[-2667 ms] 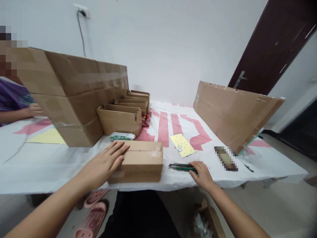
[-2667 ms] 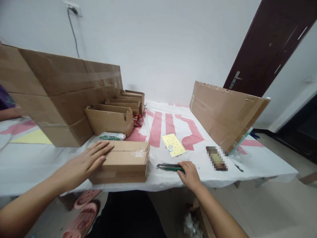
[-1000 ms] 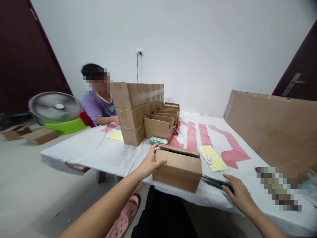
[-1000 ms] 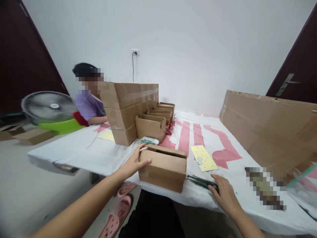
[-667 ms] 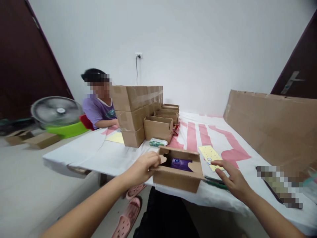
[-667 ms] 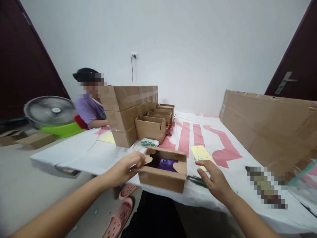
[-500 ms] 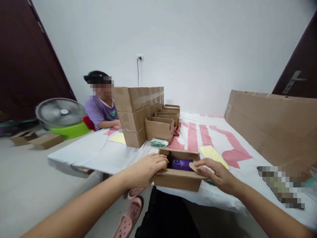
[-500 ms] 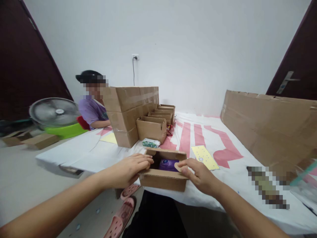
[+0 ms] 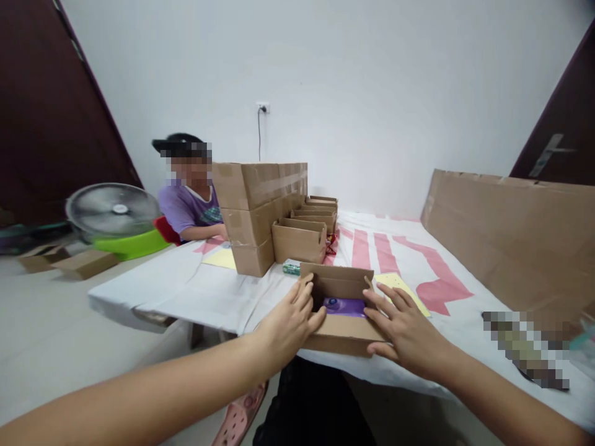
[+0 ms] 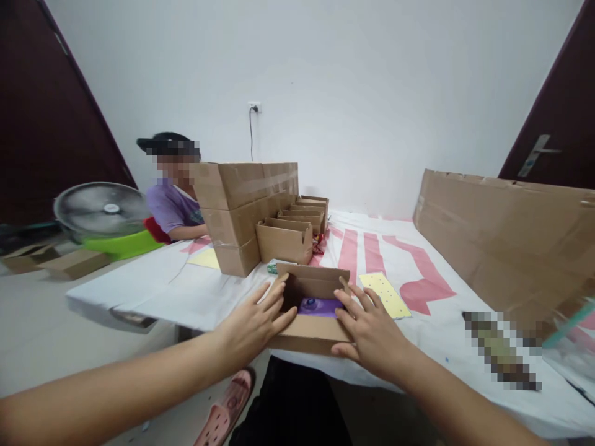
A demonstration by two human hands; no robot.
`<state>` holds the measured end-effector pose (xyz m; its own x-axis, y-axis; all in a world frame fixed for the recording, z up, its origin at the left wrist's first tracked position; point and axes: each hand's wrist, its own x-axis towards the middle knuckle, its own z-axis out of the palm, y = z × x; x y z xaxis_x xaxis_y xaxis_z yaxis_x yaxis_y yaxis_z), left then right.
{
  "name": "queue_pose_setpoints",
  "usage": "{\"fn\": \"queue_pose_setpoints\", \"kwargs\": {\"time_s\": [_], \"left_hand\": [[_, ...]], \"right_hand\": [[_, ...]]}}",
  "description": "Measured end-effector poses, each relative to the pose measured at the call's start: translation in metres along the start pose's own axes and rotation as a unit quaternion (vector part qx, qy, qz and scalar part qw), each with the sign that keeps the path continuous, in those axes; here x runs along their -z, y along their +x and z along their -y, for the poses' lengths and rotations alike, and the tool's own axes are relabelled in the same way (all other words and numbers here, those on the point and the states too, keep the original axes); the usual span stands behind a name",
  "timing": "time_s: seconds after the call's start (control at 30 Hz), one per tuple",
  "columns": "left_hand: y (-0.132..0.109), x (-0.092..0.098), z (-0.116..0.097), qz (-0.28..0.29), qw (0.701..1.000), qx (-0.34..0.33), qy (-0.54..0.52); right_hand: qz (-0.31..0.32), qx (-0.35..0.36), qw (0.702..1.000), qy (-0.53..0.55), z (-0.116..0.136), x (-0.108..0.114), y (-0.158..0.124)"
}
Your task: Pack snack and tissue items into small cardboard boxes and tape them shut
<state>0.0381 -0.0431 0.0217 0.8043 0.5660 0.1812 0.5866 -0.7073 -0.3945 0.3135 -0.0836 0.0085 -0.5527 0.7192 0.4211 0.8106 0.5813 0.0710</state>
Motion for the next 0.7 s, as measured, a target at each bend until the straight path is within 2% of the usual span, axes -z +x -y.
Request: {"fn": "queue_pose_setpoints", "kwargs": {"time_s": [0.1, 0.17, 0.33, 0.47, 0.57, 0.7], "left_hand": [[-0.002, -0.004, -0.015, 0.049, 0.994, 0.077, 0.059], [-0.001, -0.003, -0.023, 0.098, 0.987, 0.102, 0.070], [0.003, 0.010, -0.029, 0.192, 0.971, 0.109, 0.088], [0.004, 0.019, -0.026, 0.233, 0.964, 0.103, 0.080], [0.006, 0.024, -0.025, 0.255, 0.960, 0.097, 0.069], [0.009, 0.032, -0.025, 0.277, 0.955, 0.090, 0.054]], "right_hand": [[-0.017, -0.020, 0.998, -0.053, -0.005, 0.001, -0.010], [-0.016, -0.027, 0.997, -0.072, -0.006, 0.003, -0.014], [0.025, -0.035, 0.995, -0.095, 0.006, 0.000, -0.021], [-0.025, -0.047, 0.989, -0.137, 0.016, -0.018, -0.027], [-0.036, -0.059, 0.988, -0.135, 0.019, -0.026, -0.030], [0.033, -0.074, 0.994, -0.074, 0.015, -0.010, -0.025]]}}
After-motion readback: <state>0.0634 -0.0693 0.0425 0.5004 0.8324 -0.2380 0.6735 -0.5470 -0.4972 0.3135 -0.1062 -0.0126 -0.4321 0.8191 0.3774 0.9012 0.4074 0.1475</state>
